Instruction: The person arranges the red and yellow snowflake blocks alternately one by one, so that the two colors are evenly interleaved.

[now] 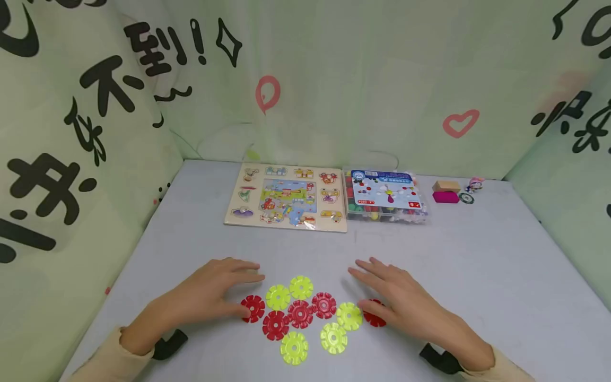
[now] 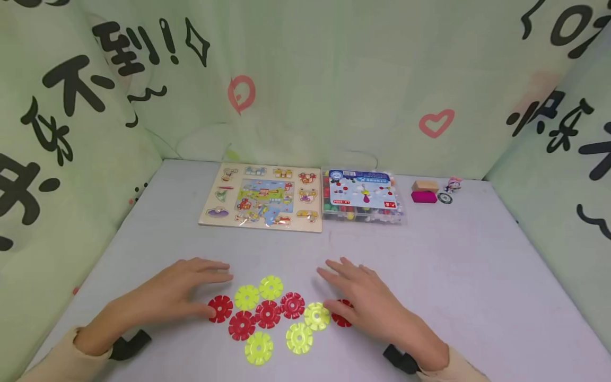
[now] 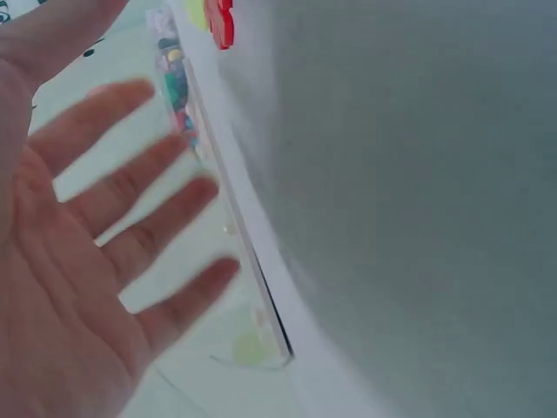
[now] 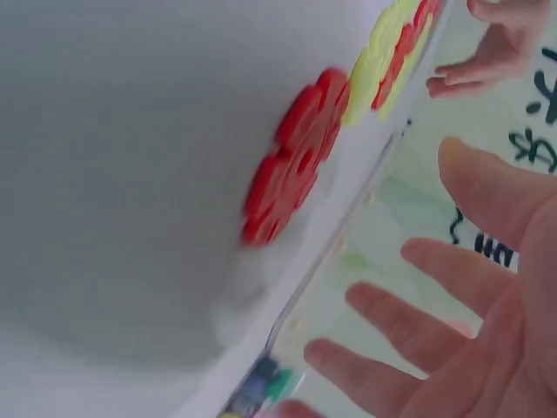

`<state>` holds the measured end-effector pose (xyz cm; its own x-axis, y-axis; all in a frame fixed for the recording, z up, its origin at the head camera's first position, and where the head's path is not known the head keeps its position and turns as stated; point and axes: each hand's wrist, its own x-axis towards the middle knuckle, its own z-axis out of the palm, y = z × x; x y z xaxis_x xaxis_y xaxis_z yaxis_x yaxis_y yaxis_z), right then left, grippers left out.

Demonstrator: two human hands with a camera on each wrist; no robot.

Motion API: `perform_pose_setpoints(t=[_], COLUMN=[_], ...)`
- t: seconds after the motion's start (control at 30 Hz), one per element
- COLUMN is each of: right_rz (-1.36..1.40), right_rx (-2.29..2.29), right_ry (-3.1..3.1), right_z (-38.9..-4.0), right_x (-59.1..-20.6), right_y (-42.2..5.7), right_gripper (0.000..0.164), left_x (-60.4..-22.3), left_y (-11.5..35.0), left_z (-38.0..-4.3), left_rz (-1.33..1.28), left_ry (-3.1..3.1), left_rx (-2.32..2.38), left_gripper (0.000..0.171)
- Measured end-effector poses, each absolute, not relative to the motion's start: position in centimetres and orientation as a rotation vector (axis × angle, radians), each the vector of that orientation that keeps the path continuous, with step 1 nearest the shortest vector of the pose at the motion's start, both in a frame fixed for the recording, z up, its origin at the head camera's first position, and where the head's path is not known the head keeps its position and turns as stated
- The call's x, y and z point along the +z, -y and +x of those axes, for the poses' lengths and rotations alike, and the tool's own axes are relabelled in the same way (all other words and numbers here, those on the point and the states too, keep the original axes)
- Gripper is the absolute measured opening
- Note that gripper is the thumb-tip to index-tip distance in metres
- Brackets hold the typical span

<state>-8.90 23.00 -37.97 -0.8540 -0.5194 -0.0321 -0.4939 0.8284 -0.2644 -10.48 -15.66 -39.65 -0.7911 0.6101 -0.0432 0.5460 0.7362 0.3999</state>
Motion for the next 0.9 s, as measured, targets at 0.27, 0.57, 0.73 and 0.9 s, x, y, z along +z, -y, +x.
perform_pose_setpoints(t=[0.27,0.57,0.73,0.9], right_rz=[-1.217,-1.432,-1.442,-1.510], right_rx=[-0.463,-0.348,-0.305,-0.261], right_ry=[-2.716,-2.549,-2.512,-2.513], right_z=[-10.8,-13.8,-14.3,-14.3], right_x=[-37.1,-37.7,-38.5,-38.9], right_y=[-17.8,-11.0,-9.9,-9.7], right_gripper=[0.037,0.035,0.038,0.039], left_x=[-39.9,-40.0,-39.9,-39.9], left_y=[16.4,16.0,15.7,15.5], left_z=[-10.2,-10.4,-10.5,-10.6], left_rz=[1.013,1.174,1.164,1.115], left_ry=[-2.694,-2.683,-2.674,-2.674], left_rx=[0.622,0.576,0.507,0.477], left_gripper=[0.052,0.042,0.040,0.049])
